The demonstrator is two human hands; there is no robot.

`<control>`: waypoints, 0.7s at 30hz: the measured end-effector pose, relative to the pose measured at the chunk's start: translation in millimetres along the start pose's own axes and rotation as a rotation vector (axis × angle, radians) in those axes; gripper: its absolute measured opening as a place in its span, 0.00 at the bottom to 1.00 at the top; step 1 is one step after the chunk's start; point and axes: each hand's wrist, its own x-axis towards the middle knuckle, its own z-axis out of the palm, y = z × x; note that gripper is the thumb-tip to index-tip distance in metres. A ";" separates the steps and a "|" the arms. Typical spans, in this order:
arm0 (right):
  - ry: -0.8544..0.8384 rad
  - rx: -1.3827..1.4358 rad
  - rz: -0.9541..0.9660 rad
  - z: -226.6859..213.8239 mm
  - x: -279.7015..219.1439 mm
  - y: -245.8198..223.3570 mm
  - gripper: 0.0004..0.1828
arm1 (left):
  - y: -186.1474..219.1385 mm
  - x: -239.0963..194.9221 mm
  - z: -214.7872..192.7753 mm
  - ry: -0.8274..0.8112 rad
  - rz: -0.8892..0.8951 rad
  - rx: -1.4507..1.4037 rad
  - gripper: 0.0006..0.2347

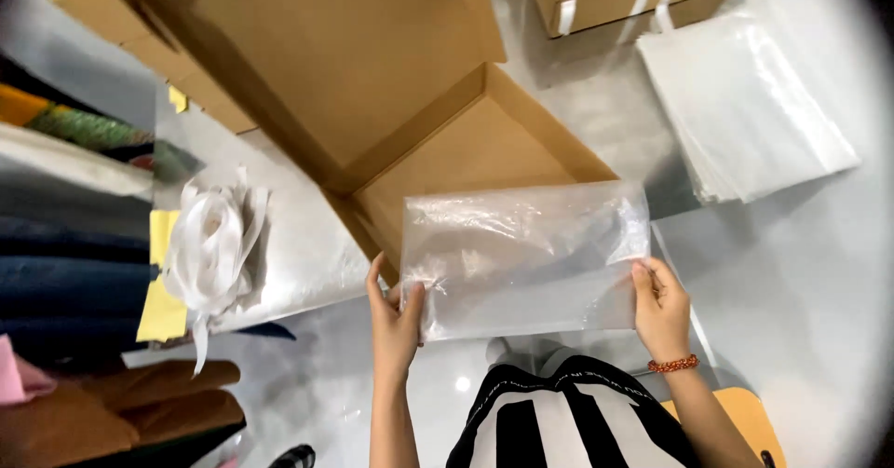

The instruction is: Folding clothes, placing them in plastic bags, putting them in boxes, and tying ribbons around the boxes

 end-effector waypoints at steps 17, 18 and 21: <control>0.606 0.198 0.169 -107.5 168.1 79.9 0.09 | 156.9 146.0 374.9 -0.680 -0.012 -0.564 0.40; 0.530 0.210 0.290 -109.6 196.3 115.0 0.10 | 138.6 158.0 402.0 -0.675 -0.154 -0.562 0.41; 0.323 0.352 0.379 -104.5 226.1 97.5 0.20 | 51.3 189.5 475.4 -0.749 -0.319 -0.221 0.40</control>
